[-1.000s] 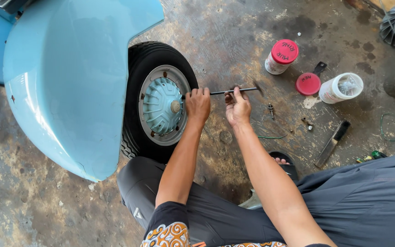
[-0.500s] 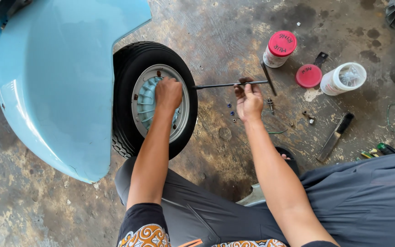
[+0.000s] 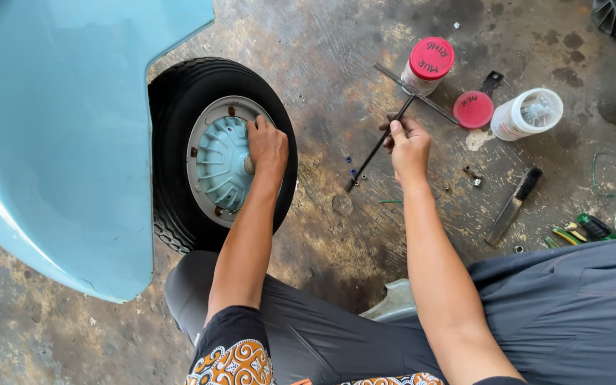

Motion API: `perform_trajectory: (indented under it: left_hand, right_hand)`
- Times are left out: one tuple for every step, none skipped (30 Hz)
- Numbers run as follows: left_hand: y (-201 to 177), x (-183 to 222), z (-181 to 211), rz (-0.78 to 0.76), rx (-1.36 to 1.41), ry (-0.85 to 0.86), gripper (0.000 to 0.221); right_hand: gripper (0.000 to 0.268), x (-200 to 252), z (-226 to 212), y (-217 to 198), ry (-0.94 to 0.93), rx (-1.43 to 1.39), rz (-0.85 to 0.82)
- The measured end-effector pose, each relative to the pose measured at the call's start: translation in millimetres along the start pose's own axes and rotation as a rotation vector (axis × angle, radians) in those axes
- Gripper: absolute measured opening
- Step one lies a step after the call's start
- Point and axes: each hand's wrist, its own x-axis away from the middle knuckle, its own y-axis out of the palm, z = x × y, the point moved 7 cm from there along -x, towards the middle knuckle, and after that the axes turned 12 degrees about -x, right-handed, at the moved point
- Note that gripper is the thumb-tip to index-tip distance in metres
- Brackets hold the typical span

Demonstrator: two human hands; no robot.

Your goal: Removing bolts from a scooter wheel rim with a T-wrench and separating the tire from the rim.

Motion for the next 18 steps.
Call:
perform_trajectory:
  left_hand:
    - [4.3, -1.8, 3.0, -0.001, 0.002, 0.001, 0.027]
    - [7.5, -3.7, 4.5, 0.015, -0.003, -0.024, 0.026]
    - [11.2, -5.3, 6.7, 0.03, -0.007, -0.048, 0.025]
    - [5.5, -3.4, 4.7, 0.028, -0.004, -0.047, 0.025]
    - [-1.8, -0.6, 2.6, 0.046, 0.001, -0.037, 0.023]
    - [-9.4, 2.3, 0.3, 0.065, 0.005, -0.028, 0.022]
    - [-11.9, 3.7, 1.0, 0.062, 0.006, -0.03, 0.022]
    - [-11.6, 5.2, 2.7, 0.014, -0.01, -0.016, 0.024]
    - [-11.7, 6.1, 2.9, -0.033, -0.029, -0.003, 0.026]
    - [-5.7, 4.0, 3.5, -0.035, -0.031, -0.007, 0.026]
    - [-0.6, 1.6, 5.8, -0.032, -0.006, -0.021, 0.027]
    - [4.4, -0.9, 8.5, -0.03, 0.019, -0.035, 0.027]
    - [6.2, -2.1, 8.2, -0.03, 0.018, -0.034, 0.027]
    - [7.4, -3.2, 7.2, -0.023, 0.029, -0.044, 0.027]
    - [9.0, -4.3, 6.0, -0.017, 0.039, -0.053, 0.027]
    - [8.5, -4.2, 6.5, -0.017, 0.037, -0.052, 0.027]
    - [8.0, -3.2, 6.0, -0.014, 0.026, -0.058, 0.026]
    - [7.6, -2.1, 5.2, -0.01, 0.015, -0.063, 0.026]
  right_hand:
    - [0.015, -2.4, 3.6, -1.9, 0.001, 0.002, 0.0]
    - [0.016, -5.0, 6.0, -2.4, -0.018, 0.119, -0.021]
    - [0.016, -7.3, 9.0, -3.1, -0.036, 0.236, -0.043]
    - [0.016, -10.7, 14.9, -8.8, -0.034, 0.239, -0.042]
    - [0.017, -13.6, 22.4, -13.6, -0.011, 0.345, -0.053]
    - [0.017, -16.4, 29.7, -18.5, 0.012, 0.45, -0.064]
    - [0.017, -15.0, 33.6, -18.8, 0.013, 0.451, -0.067]
    - [0.016, -13.5, 39.9, -22.0, 0.059, 0.58, -0.044]
    - [0.017, -12.4, 45.6, -24.2, 0.103, 0.706, -0.022]
    - [0.017, -10.3, 45.4, -21.0, 0.103, 0.705, -0.026]
    - [0.018, -7.3, 46.6, -20.4, 0.131, 0.718, -0.041]
    - [0.019, -4.4, 47.7, -20.1, 0.16, 0.731, -0.055]
    - [0.019, -3.7, 50.7, -21.3, 0.161, 0.729, -0.054]
    - [0.019, -2.8, 54.3, -21.5, 0.165, 0.747, -0.075]
    - [0.019, -1.7, 58.3, -21.3, 0.17, 0.763, -0.096]
    - [0.019, -0.3, 60.1, -21.3, 0.17, 0.762, -0.095]
    - [0.019, 1.5, 63.7, -20.3, 0.193, 0.782, -0.111]
    - [0.02, 3.6, 67.2, -19.2, 0.215, 0.801, -0.127]
